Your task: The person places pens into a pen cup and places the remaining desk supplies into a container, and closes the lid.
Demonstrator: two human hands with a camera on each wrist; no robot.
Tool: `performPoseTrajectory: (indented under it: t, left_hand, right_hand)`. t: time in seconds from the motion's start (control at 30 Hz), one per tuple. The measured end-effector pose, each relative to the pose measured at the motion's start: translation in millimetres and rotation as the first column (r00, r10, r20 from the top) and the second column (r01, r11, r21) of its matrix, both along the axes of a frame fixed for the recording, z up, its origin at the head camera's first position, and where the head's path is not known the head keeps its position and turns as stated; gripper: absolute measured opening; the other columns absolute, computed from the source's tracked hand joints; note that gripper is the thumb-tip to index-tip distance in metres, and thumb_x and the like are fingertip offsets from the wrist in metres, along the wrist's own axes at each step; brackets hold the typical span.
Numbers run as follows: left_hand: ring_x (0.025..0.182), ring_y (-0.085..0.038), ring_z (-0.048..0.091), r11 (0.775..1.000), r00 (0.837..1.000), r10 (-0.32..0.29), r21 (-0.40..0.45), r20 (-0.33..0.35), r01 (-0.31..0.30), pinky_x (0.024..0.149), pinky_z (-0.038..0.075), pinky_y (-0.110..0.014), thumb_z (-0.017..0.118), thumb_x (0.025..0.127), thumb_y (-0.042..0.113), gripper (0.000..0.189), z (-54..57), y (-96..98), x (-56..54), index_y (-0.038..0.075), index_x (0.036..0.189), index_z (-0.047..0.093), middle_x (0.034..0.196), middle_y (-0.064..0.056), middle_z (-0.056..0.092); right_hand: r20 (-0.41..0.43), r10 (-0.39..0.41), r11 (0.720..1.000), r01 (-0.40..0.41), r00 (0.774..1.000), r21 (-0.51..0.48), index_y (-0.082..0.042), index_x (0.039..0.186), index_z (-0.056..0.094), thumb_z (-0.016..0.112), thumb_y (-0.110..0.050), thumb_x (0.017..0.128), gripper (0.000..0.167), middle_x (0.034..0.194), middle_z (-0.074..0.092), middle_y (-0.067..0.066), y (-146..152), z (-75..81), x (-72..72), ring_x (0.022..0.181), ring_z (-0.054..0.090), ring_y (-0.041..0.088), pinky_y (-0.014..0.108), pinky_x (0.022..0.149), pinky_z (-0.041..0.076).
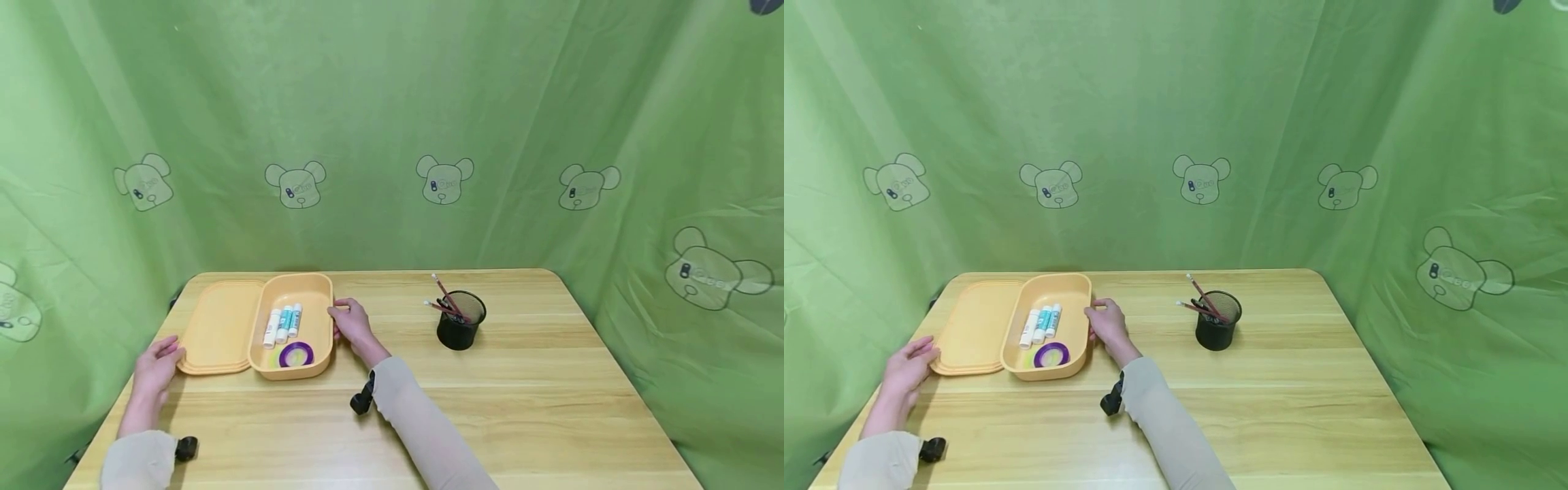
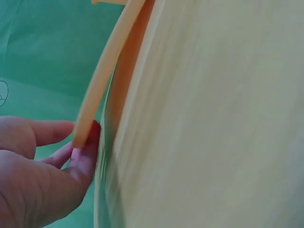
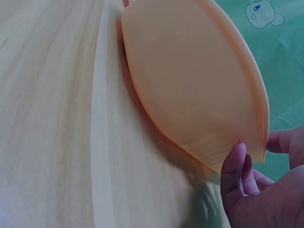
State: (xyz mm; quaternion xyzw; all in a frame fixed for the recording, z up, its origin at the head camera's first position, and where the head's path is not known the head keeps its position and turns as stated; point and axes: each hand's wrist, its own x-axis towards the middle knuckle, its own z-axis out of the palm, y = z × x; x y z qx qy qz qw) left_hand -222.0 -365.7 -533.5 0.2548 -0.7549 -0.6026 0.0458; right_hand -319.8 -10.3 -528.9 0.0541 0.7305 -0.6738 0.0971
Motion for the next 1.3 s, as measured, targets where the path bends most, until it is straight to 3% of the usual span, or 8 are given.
performPoseTrajectory:
  t: [0.13, 0.33, 0.47, 0.63, 0.73, 0.87, 0.97, 1.3]
  left_hand:
    - [0.092, 0.013, 0.045, 0.998, 1.0, 0.0, 0.061, -0.001, 0.0, 0.078, 0.045, -0.001, 0.044, 0.11, 0.021, 0.057, -3.3, -0.4, 0.1, -0.005, 0.159, 0.03, 0.153, -0.025, 0.042]
    - [0.089, 0.015, 0.051, 0.98, 0.999, -0.043, 0.195, 0.023, 0.038, 0.081, 0.053, -0.009, 0.037, 0.112, 0.03, 0.061, -6.4, -4.1, 1.5, 0.0, 0.162, 0.02, 0.161, -0.02, 0.029]
    - [0.122, 0.005, 0.052, 0.958, 0.996, -0.093, 0.275, 0.014, 0.085, 0.097, 0.049, -0.01, 0.037, 0.112, 0.036, 0.066, -7.0, -8.7, 1.9, 0.003, 0.164, 0.01, 0.168, -0.014, 0.021]
    - [0.122, 0.008, 0.053, 0.855, 0.989, -0.141, 0.497, -0.049, 0.147, 0.101, 0.047, -0.01, 0.04, 0.11, 0.038, 0.072, -5.6, -17.3, 5.7, 0.007, 0.162, -0.001, 0.146, 0.004, 0.058]
    - [0.1, 0.007, 0.062, 0.784, 0.99, -0.114, 0.605, -0.082, 0.14, 0.092, 0.053, -0.011, 0.047, 0.109, 0.033, 0.051, -2.7, -20.0, 10.6, 0.024, 0.156, 0.03, 0.101, 0.022, 0.067]
    - [0.097, -0.001, 0.066, 0.714, 0.987, -0.068, 0.684, -0.144, 0.149, 0.09, 0.055, -0.015, 0.053, 0.108, 0.026, 0.01, 2.2, -19.7, 16.7, 0.02, 0.112, 0.06, 0.098, 0.011, 0.07]
    - [0.098, -0.003, 0.067, 0.684, 0.977, -0.048, 0.707, -0.206, 0.183, 0.09, 0.056, -0.017, 0.053, 0.108, 0.023, 0.014, 5.1, -19.1, 19.8, 0.021, 0.102, 0.065, 0.101, 0.008, 0.071]
    - [0.095, -0.004, 0.066, 0.729, 0.924, -0.066, 0.614, -0.376, 0.302, 0.084, 0.053, -0.017, 0.049, 0.11, 0.02, 0.022, 14.2, -12.0, 27.9, 0.023, 0.106, 0.071, 0.102, 0.007, 0.072]
  right_hand:
    - [0.008, 0.001, 1.0, -0.001, 1.0, -0.016, -0.002, 0.135, 0.058, 0.065, -0.018, 0.099, 0.04, 0.083, 0.066, 0.014, 0, -0.5, 0.3, 0.052, 0.053, 0.009, 0.021, 0.048, 0.049]
    - [0.007, 0.003, 1.0, -0.003, 1.0, -0.023, -0.001, 0.135, 0.058, 0.065, -0.018, 0.099, 0.04, 0.08, 0.065, 0.011, 1, -2.4, 0.5, 0.05, 0.053, 0.009, 0.022, 0.047, 0.049]
    - [0.007, 0.011, 0.999, -0.011, 1.0, -0.032, -0.002, 0.135, 0.058, 0.065, -0.018, 0.1, 0.04, 0.079, 0.063, 0.008, 3, -3.5, 0.3, 0.05, 0.052, 0.009, 0.022, 0.047, 0.049]
    - [0.013, 0.019, 0.999, -0.019, 1.0, -0.036, -0.002, 0.136, 0.058, 0.065, -0.019, 0.1, 0.04, 0.079, 0.063, 0.01, 2, -2.9, 0.4, 0.049, 0.051, 0.009, 0.019, 0.044, 0.048]
    - [0.02, 0.019, 0.999, -0.018, 1.0, -0.037, -0.002, 0.136, 0.058, 0.065, -0.019, 0.101, 0.04, 0.079, 0.063, 0.012, 2, -2.0, 0.9, 0.048, 0.051, 0.009, 0.019, 0.043, 0.048]
    - [0.022, 0.014, 0.999, -0.014, 1.0, -0.035, -0.002, 0.136, 0.058, 0.065, -0.019, 0.101, 0.04, 0.077, 0.062, 0.011, 2, -1.6, 1.4, 0.048, 0.05, 0.009, 0.019, 0.043, 0.047]
    - [0.023, 0.014, 0.999, -0.013, 1.0, -0.034, -0.002, 0.136, 0.058, 0.065, -0.02, 0.101, 0.04, 0.076, 0.061, 0.009, 2, -1.8, 1.8, 0.049, 0.05, 0.009, 0.019, 0.044, 0.048]
    - [0.02, 0.008, 0.998, -0.007, 1.0, -0.055, -0.003, 0.131, 0.059, 0.066, -0.02, 0.1, 0.036, 0.074, 0.061, 0.008, 1, -3.4, 0.9, 0.046, 0.05, 0.008, 0.019, 0.042, 0.047]
